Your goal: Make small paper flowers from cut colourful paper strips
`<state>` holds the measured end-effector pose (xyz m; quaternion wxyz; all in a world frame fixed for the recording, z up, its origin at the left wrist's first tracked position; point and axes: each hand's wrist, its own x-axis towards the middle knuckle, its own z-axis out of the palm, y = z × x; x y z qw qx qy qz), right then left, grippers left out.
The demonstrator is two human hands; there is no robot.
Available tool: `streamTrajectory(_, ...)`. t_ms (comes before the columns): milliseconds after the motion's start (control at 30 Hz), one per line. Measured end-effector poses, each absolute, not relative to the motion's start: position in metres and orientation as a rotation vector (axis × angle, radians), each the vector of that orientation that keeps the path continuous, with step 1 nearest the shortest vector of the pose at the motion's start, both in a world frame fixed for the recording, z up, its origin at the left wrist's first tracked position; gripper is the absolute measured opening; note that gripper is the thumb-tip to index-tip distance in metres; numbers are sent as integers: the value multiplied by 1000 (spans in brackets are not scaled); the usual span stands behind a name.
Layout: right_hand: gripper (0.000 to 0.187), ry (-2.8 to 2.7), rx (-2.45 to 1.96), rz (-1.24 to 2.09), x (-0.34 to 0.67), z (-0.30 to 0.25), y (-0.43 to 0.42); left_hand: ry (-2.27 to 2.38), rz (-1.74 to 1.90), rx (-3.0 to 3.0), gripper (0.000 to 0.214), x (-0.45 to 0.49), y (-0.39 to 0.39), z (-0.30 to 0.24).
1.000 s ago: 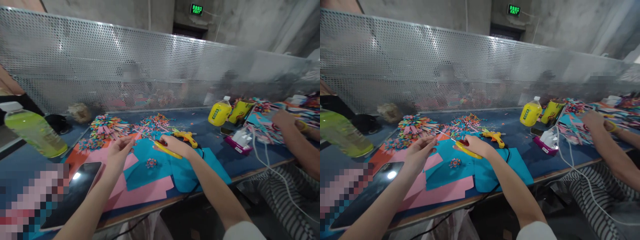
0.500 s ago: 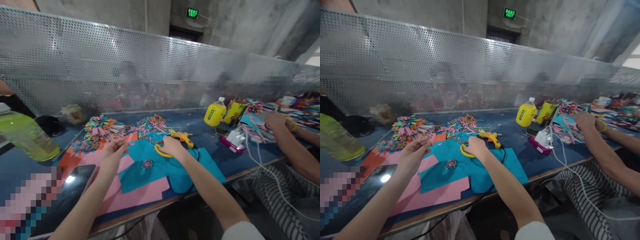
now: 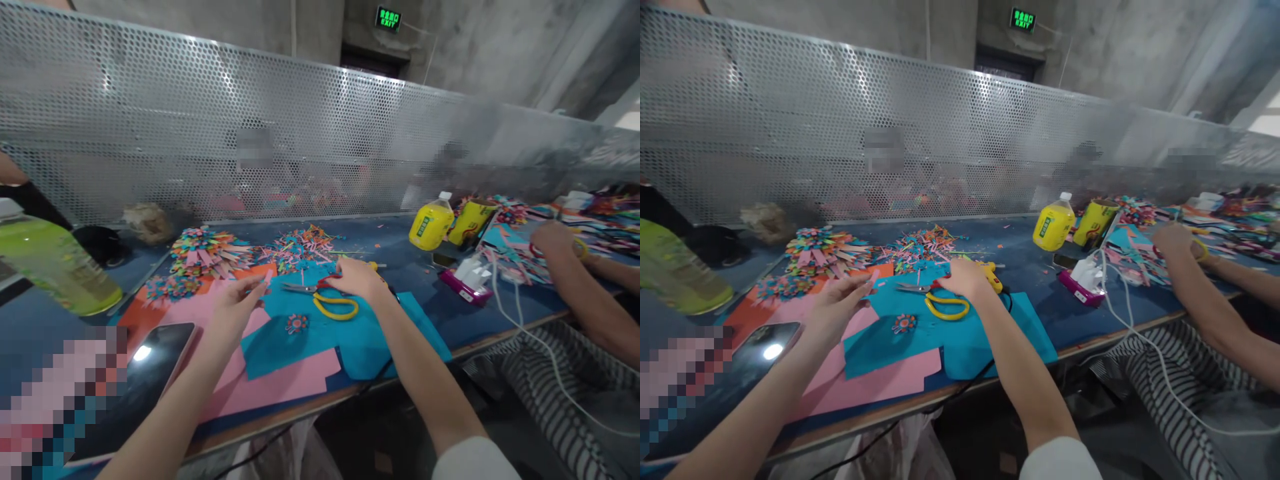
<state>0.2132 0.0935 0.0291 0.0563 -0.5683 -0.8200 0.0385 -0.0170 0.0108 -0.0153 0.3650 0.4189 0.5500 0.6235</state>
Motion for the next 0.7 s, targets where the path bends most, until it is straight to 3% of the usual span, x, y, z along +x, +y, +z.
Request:
streamTrajectory(100,63,-2098,-2112,1,225,30,104,1449,1546,1155,39,-10,10,-16)
streamTrajectory(200,76,-1741,-2443,149,232,22,115,1434,1530,1109,36,7,11,-8)
streamTrajectory(400,56,-1720,-2381,301,246,13,129,1252,1471,1186,34,42,18,11)
streamTrajectory(567,60,-1685,-2153,215,254,21,127,1295,1476,1144,32,40,22,-4)
streamTrajectory(700,49,-1720,-1932,187,250,26,125,1251,1528,1035,34,35,25,-13)
